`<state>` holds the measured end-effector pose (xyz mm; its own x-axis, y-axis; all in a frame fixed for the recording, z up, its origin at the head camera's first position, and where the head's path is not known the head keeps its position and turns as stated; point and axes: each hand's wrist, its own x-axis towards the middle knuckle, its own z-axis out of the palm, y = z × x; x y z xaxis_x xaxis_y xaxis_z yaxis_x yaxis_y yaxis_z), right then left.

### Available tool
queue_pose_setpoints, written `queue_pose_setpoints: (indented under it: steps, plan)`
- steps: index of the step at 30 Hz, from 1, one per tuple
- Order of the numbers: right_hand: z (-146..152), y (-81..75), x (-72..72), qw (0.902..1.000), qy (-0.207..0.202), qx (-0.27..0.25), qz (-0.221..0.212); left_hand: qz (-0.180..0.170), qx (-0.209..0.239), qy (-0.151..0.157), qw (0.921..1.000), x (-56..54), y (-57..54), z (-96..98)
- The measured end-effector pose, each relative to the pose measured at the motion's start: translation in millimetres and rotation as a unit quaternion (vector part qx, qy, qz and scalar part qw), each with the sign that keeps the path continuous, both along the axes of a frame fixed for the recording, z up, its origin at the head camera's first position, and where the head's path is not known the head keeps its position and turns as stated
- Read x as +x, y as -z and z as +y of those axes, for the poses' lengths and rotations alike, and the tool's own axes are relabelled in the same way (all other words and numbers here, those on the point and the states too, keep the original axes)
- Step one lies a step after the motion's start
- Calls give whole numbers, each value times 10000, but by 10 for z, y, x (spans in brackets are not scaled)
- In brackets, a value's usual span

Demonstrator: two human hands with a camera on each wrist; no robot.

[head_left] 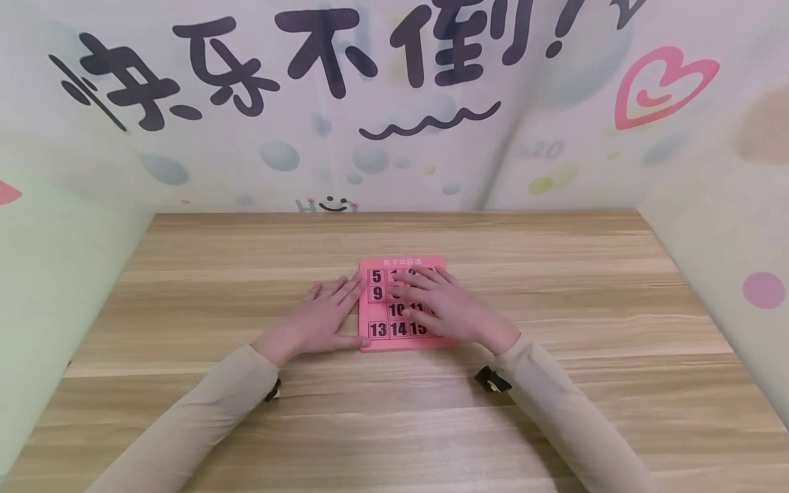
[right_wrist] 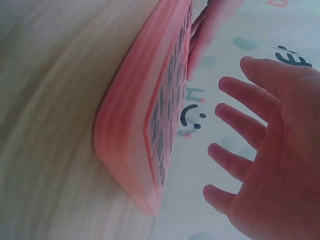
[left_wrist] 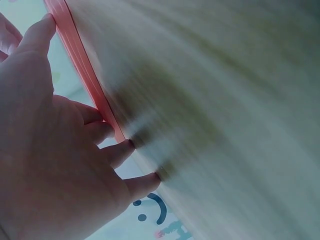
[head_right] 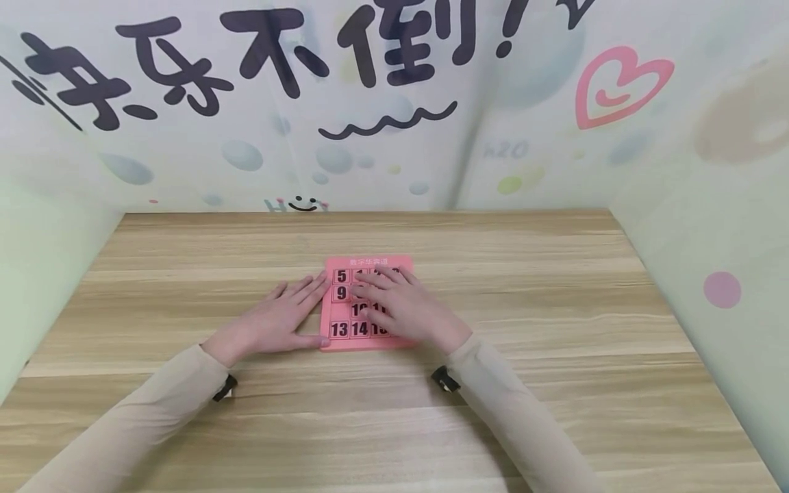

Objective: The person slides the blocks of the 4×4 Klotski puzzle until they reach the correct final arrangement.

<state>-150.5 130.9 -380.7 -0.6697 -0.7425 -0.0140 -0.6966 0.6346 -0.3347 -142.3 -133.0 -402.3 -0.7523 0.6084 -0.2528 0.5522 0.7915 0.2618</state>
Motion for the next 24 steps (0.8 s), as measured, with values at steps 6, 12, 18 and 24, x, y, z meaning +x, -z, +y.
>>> queue_pose_setpoints:
  steps: [6,12,18,24]
  plan:
    - [-61,0,-42,9999,-123,-43,2,15,30,-14,10000,4,4,-6]
    - [-154,53,-68,9997,-82,117,-192,-36,22,-45,10000,2,-4,-7]
    - [-216,74,-76,9992,-47,76,-384,-96,49,-79,9999,-5,-11,-7]
    - [-219,101,-75,9980,57,251,-580,-80,3,-57,10000,0,-6,-6]
